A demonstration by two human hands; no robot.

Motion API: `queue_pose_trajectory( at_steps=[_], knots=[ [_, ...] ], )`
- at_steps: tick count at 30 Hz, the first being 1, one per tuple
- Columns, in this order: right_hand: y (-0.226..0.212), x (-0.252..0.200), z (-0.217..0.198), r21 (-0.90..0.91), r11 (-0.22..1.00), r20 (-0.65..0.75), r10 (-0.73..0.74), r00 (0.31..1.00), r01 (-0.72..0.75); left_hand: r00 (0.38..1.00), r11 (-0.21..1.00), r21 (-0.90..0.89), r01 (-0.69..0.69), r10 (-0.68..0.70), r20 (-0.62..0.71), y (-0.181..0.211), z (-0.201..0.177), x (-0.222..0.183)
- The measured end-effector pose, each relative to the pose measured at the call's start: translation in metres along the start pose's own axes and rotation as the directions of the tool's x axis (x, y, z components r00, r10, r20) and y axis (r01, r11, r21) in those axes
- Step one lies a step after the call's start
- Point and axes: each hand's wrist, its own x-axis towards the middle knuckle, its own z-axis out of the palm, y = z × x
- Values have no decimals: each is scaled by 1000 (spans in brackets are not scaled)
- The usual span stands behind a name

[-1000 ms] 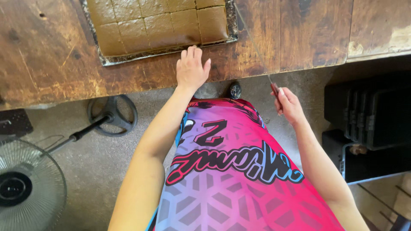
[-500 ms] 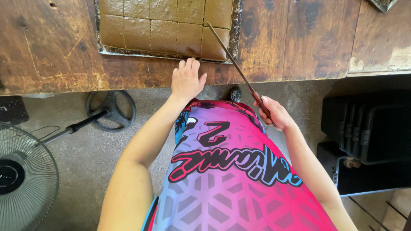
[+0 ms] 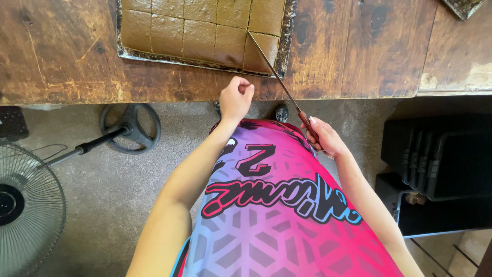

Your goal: The person cuts a tray of brownies into squares using a long knife, using their other hand to stabilize the tray.

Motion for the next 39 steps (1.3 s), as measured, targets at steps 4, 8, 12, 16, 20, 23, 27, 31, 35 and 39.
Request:
queue_pose_trajectory(
  at_steps=[4, 8, 12, 16, 20, 23, 27, 31, 35, 39],
  knots=[
    [5, -3, -7, 10, 1000, -20, 25, 999, -25, 908, 800, -430, 418, -382, 172, -9, 45, 12],
    [8, 9, -10, -37, 999, -44, 12, 999, -14, 786, 600, -509, 617, -494, 371, -9, 75, 27],
    [7, 15, -10, -121, 993, -29, -19, 999, 16, 772, 533, -568, 627, -522, 363, -7, 88, 40],
    [-2, 0, -17, -125, 988, -45, 91, 995, -96, 777, 692, -355, 629, -571, 263, -5, 80, 45],
    [-4, 24, -8, -223, 974, -59, 26, 998, -38, 817, 739, -349, 577, -529, 229, -13, 88, 46],
    [-3, 15, -11, -257, 966, -58, -32, 998, 16, 805, 745, -305, 593, -543, 237, -15, 89, 45],
    [-1, 4, -15, -160, 981, -74, 101, 992, -112, 798, 741, -296, 603, -554, 238, -18, 91, 46],
    [-6, 22, -8, -148, 987, -42, 57, 998, -62, 799, 738, -306, 601, -551, 240, -20, 94, 48],
    [-8, -8, -18, -252, 964, -111, 57, 992, -84, 777, 714, -306, 629, -575, 257, -21, 93, 50],
    [-12, 17, -15, -254, 963, -81, 78, 994, -96, 786, 727, -300, 618, -561, 261, -25, 97, 51]
  ],
)
